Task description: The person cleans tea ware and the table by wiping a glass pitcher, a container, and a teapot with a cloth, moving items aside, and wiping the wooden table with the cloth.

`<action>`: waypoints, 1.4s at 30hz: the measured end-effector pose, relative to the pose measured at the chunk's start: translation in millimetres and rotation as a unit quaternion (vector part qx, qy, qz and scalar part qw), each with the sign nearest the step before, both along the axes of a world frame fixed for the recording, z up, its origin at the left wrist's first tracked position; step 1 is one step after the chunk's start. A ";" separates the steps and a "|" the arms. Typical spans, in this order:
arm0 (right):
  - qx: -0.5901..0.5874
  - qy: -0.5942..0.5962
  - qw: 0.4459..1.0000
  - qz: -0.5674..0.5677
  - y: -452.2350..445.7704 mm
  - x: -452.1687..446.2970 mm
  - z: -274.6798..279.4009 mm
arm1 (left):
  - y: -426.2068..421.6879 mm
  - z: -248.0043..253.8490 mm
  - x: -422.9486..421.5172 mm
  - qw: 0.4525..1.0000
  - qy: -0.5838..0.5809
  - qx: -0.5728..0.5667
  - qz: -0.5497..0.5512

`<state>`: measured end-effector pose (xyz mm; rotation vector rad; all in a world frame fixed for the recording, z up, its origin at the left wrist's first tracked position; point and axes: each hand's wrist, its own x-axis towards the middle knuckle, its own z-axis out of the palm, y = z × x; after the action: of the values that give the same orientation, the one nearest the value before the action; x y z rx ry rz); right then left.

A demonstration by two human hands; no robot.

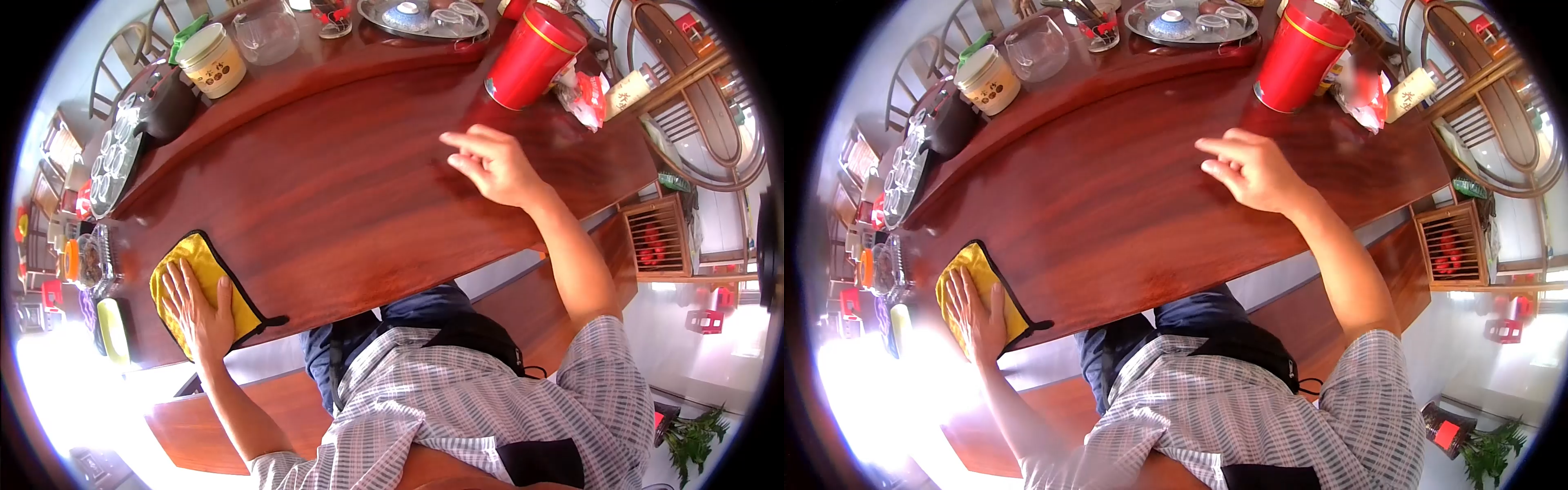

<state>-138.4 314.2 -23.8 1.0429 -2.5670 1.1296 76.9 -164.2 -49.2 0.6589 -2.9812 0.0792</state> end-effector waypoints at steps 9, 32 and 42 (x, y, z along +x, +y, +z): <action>-0.061 0.064 0.970 -0.226 105.9 -6.1 -25.3 | 47.4 8.4 -58.3 0.978 -0.003 0.020 -0.206; 0.020 0.097 0.966 -0.239 148.4 6.4 -32.6 | 354.7 -5.5 -370.6 0.815 0.078 0.108 -0.564; 0.030 0.097 0.962 -0.252 145.2 9.8 -28.5 | 365.1 -3.4 -355.0 0.831 0.048 0.114 -0.542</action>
<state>-128.6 459.4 -52.3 0.4315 -2.5054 0.7773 -278.1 201.0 -52.6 -1.0304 -2.7885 -0.3707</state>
